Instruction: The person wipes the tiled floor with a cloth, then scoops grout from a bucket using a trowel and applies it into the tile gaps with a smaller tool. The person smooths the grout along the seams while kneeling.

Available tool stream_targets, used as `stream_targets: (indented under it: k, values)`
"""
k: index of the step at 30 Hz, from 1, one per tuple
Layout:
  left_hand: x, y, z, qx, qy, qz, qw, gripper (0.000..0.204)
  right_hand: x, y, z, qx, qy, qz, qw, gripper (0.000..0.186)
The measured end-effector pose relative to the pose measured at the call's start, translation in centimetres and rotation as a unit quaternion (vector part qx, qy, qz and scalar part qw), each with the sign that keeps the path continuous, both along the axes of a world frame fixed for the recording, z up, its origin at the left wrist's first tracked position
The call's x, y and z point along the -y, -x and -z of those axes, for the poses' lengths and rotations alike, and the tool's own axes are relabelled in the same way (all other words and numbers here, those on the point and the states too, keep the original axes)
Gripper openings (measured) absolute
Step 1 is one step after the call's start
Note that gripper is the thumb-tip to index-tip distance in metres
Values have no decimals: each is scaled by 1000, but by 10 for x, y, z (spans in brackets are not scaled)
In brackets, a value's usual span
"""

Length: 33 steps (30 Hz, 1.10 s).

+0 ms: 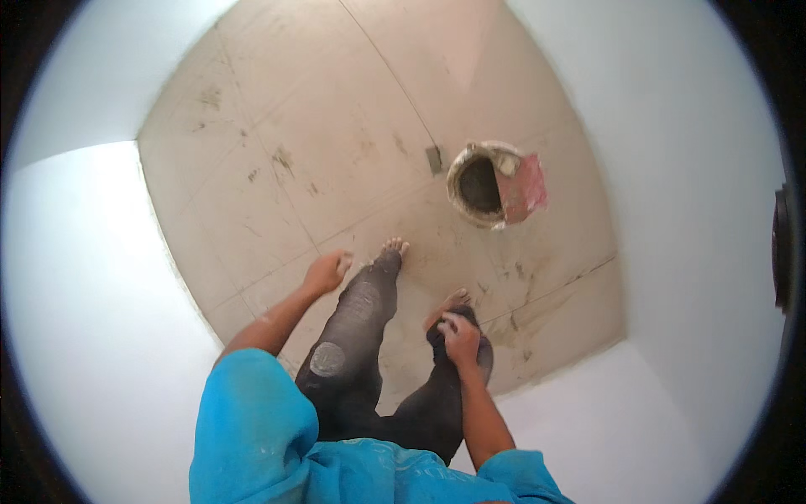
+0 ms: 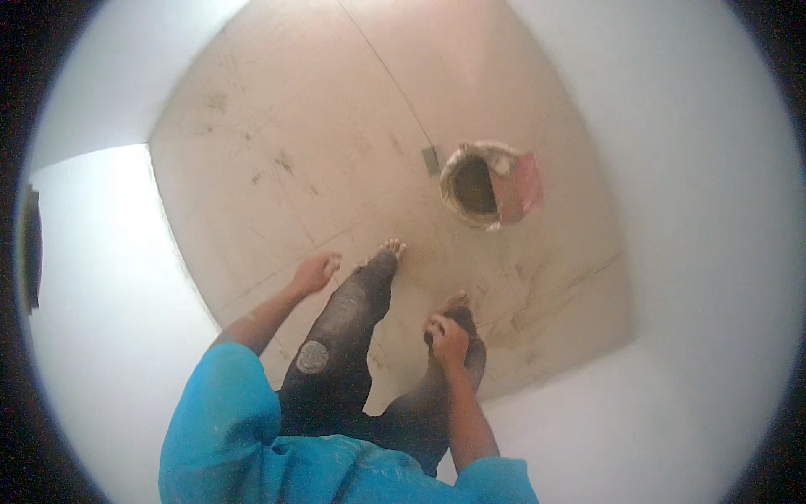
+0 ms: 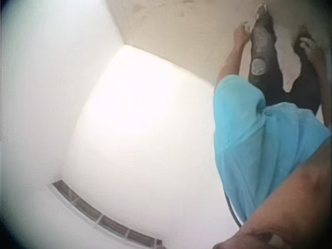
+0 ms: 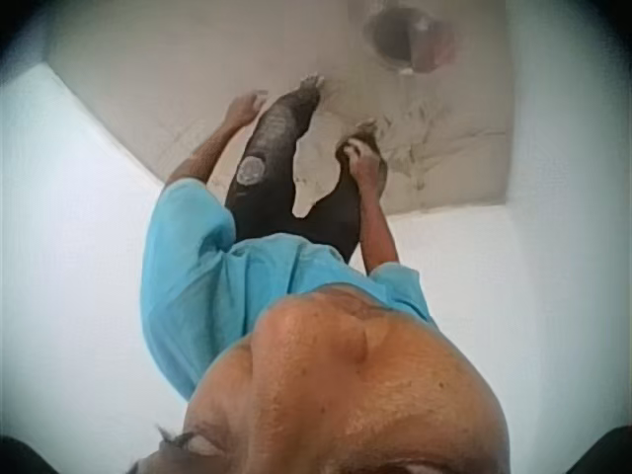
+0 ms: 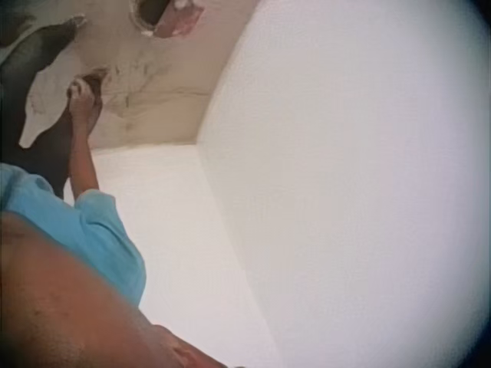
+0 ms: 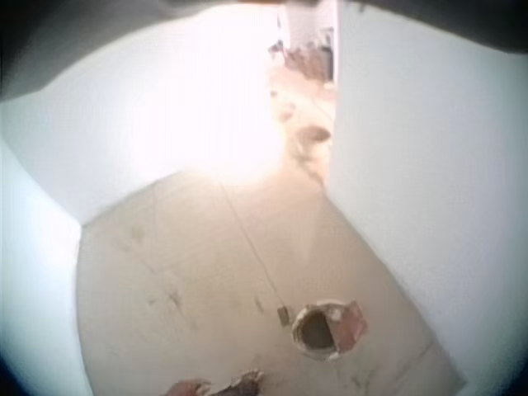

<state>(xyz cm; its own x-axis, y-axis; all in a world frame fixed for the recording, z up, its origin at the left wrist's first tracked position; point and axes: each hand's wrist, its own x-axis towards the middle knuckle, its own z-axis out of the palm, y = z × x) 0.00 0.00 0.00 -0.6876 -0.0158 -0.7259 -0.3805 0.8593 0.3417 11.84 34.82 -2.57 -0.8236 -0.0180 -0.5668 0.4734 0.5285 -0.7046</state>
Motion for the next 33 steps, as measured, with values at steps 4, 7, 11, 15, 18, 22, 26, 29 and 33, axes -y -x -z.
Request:
stream_targets:
  k: [4,7,11,15,18,22,26,29,33]
  values:
    - [28,-7,-64,-94,-47,-73,992,41,-24,11,-37,-133,-80,-73,985,18]
    - [60,-61,-185,44,-91,-92,991,45,-46,-30,-182,81,-148,-107,980,17]
    - [93,-40,-142,19,-149,-47,988,45,-121,33,-158,-9,-356,-169,919,27]
    - [170,64,-155,66,-116,-96,986,42,-53,136,-247,71,-390,-64,916,29]
    - [223,158,-193,-16,-51,-40,998,40,-15,171,-259,83,-384,1,920,26]
    - [264,287,-239,-75,-3,-64,995,34,54,212,-299,99,-321,68,939,17]
    - [303,424,-304,-102,-2,-74,992,27,99,247,-328,120,-305,77,942,8]
    - [298,473,-301,-134,-48,-5,990,28,95,259,-292,151,-289,88,941,7]
    - [292,528,-300,-128,-76,82,985,35,95,345,-265,166,-231,84,955,11]
